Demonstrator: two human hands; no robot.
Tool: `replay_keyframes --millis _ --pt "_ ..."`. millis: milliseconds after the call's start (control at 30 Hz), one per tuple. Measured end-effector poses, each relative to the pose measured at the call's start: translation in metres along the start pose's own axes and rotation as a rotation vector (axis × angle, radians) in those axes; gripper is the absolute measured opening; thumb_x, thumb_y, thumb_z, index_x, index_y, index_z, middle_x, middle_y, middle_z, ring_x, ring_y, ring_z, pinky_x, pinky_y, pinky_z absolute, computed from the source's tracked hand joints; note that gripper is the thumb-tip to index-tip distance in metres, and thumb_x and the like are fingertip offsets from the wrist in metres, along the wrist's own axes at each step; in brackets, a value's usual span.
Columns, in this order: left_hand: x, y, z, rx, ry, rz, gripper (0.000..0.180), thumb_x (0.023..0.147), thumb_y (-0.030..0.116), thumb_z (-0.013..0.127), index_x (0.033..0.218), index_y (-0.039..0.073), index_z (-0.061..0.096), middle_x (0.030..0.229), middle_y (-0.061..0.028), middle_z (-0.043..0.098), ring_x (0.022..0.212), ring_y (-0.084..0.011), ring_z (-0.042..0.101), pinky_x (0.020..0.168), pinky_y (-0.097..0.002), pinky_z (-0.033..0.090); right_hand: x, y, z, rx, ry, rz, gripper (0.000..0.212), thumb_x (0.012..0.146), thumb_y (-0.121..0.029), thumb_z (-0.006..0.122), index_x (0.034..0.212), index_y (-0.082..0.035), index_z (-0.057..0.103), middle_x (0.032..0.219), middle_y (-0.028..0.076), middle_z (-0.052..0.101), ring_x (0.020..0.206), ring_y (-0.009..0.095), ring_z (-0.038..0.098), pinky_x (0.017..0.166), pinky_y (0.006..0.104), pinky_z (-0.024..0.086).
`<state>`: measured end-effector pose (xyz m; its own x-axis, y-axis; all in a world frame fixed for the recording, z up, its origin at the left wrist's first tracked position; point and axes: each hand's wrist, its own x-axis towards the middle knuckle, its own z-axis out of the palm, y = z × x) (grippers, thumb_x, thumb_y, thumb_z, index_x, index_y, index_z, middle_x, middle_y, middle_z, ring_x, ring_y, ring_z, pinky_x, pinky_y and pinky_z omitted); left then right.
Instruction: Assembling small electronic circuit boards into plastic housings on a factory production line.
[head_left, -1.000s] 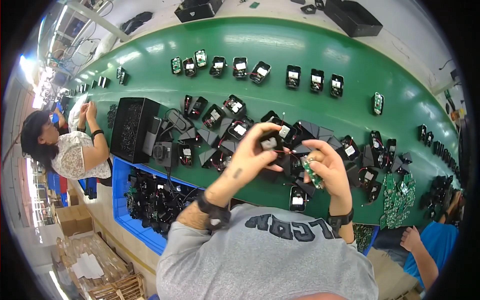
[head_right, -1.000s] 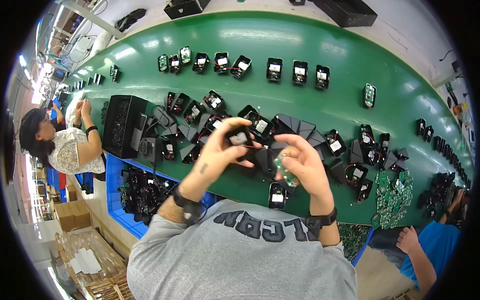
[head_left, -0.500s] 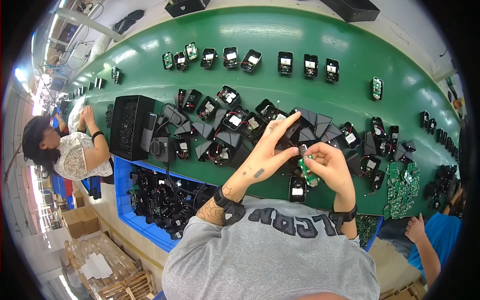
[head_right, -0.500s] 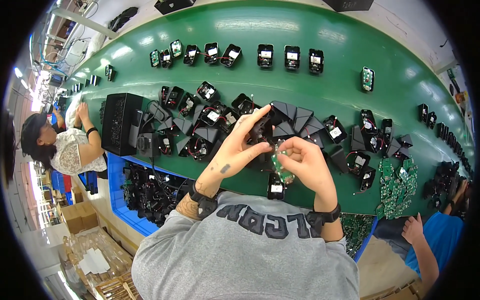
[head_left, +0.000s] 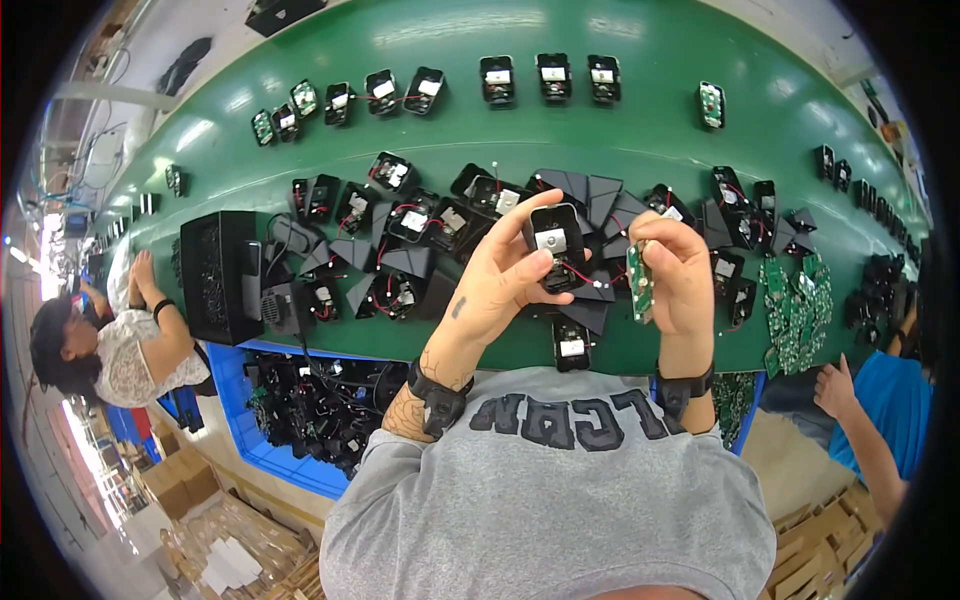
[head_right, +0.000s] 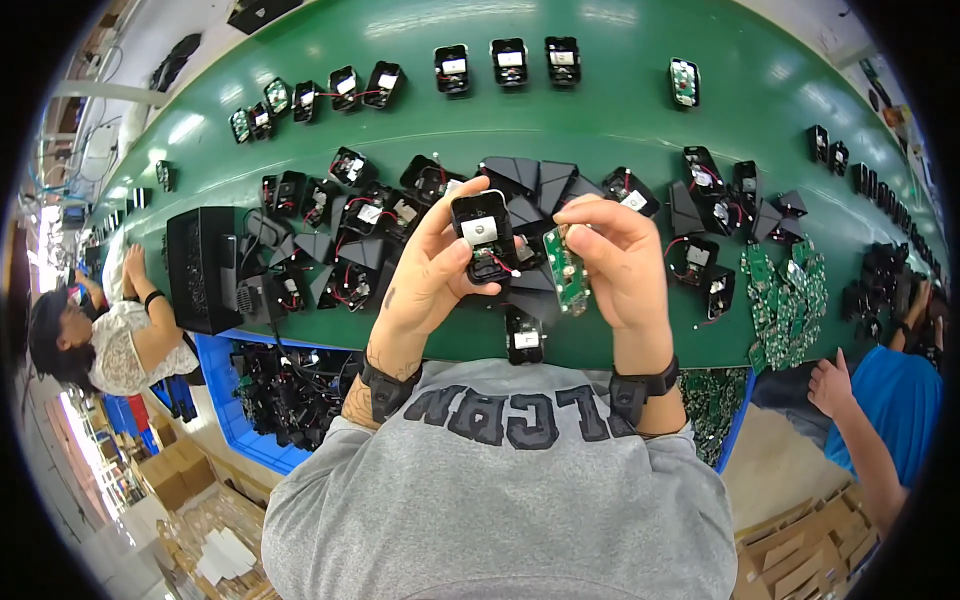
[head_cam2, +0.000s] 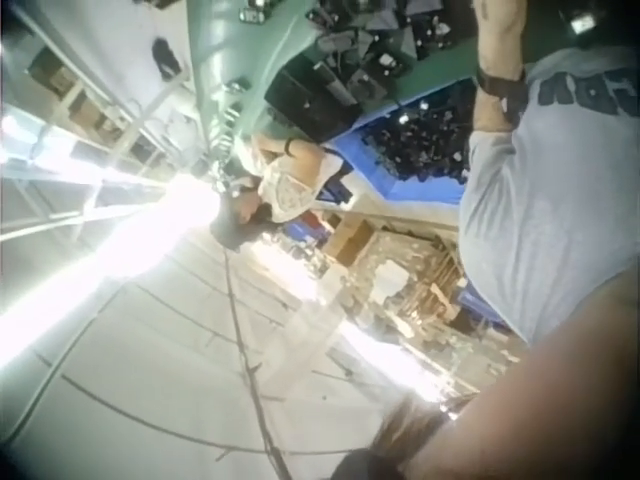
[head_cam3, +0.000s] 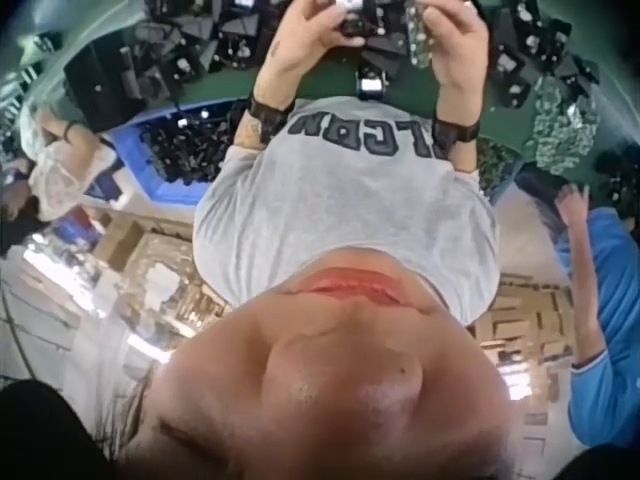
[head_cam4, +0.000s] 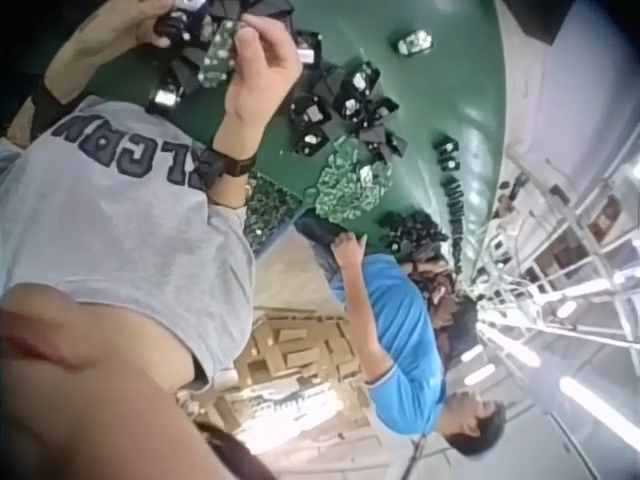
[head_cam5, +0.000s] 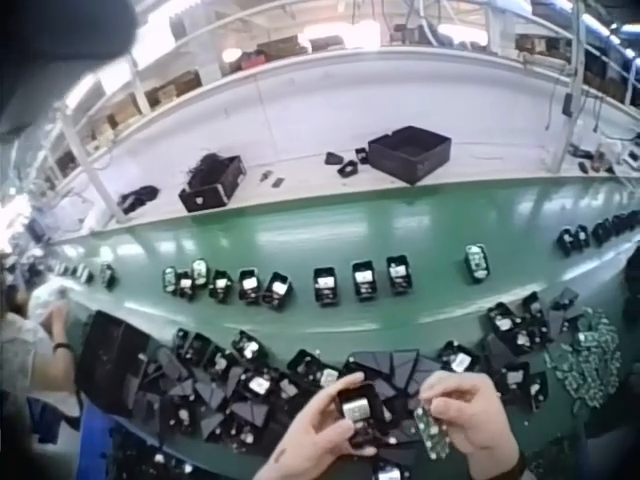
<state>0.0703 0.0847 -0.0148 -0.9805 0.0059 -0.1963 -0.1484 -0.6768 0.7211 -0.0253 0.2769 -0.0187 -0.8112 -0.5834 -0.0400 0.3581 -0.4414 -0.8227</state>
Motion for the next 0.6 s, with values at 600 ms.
replay_keyframes --millis 600 --pt "0.007 -0.010 0.010 -0.105 -0.030 -0.067 0.064 0.089 0.020 0.065 0.144 0.011 0.033 0.115 -0.0051 0.055 0.104 -0.0150 0.059 0.073 -0.0332 0.061 0.003 0.009 0.007 -0.110 0.024 -0.090 0.012 0.080 0.001 0.068 0.092 0.004 0.070 0.085 0.007 0.065 0.076 0.013 0.058 0.069 0.0239 0.045"
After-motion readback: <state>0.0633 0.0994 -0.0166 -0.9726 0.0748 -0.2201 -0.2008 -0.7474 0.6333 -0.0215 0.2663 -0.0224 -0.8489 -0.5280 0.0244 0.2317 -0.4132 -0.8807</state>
